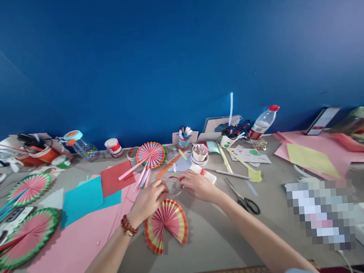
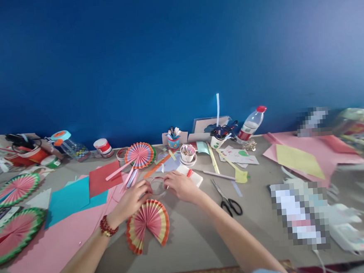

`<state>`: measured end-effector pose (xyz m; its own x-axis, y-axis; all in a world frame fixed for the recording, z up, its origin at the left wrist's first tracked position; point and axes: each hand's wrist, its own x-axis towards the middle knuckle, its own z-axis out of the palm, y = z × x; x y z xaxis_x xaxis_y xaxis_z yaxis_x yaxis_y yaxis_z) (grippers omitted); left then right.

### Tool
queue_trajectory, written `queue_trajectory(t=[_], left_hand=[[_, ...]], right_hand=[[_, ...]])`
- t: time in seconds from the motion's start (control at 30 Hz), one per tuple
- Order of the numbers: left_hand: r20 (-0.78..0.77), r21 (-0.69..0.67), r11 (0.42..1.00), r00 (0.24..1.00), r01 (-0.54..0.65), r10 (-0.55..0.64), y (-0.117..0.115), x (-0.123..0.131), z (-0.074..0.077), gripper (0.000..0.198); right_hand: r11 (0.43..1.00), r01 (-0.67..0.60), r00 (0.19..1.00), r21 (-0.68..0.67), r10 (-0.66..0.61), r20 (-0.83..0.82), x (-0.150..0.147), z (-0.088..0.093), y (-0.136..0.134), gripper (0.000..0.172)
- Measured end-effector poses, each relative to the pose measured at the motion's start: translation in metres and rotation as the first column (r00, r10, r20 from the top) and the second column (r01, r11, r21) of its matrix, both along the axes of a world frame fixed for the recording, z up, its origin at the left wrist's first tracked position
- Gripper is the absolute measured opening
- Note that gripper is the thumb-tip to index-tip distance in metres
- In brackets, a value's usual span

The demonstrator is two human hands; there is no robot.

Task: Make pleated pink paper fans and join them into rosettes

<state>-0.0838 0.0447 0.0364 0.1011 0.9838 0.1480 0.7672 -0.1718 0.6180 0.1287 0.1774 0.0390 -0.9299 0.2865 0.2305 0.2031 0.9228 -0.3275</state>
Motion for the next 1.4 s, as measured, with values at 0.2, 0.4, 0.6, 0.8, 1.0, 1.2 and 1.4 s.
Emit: queue_trajectory(t=[0.2,0.4,0.6,0.8,1.0,1.2,1.4], left_hand=[[0.351,0.163,0.984,0.936,-0.07,0.008,-0.003,-0.002,0.018,0.018],[0.282,0.238,0.967,0.959,-0.087,0.017,-0.018,0.02,0.037,0.025],[0.337,0.162,0.985,0.942,-0.063,0.005,-0.013,0.031,0.043,0.012],[0.659,0.012,0.985,0.742,-0.174,0.123,-0.008,0.025,0.041,0.015],[0.477,0.034,0.96,0.849,-0.277,0.228,0.027,0.002,0.023,0.018],[0.352,-0.003,0.996,0.932,-0.09,0.086,0.052,0.016,0.01,0.037],[0.544,-0.171,0.975,0.838,0.139,-0.024,0.05,0.062,-0.001,0.034]], right_hand=[[0.804,-0.133,0.98,-0.58,0.02,-0.198,0.01,0.028,-0.002,0.018],[0.733,-0.137,0.975,-0.666,-0.021,-0.223,0.019,0.033,-0.017,0.023],[0.744,-0.113,0.973,-0.658,-0.05,-0.223,0.026,0.04,-0.024,0.022],[0.67,-0.055,0.963,-0.74,-0.159,-0.216,0.034,0.033,-0.022,0.026],[0.454,-0.106,0.899,-0.885,-0.336,-0.281,0.039,0.018,-0.017,0.026],[0.215,-0.313,0.688,-0.925,-0.62,-0.377,0.034,0.006,-0.01,0.021],[0.241,-0.414,0.553,-0.878,-0.699,-0.453,0.03,0.013,-0.007,0.019]])
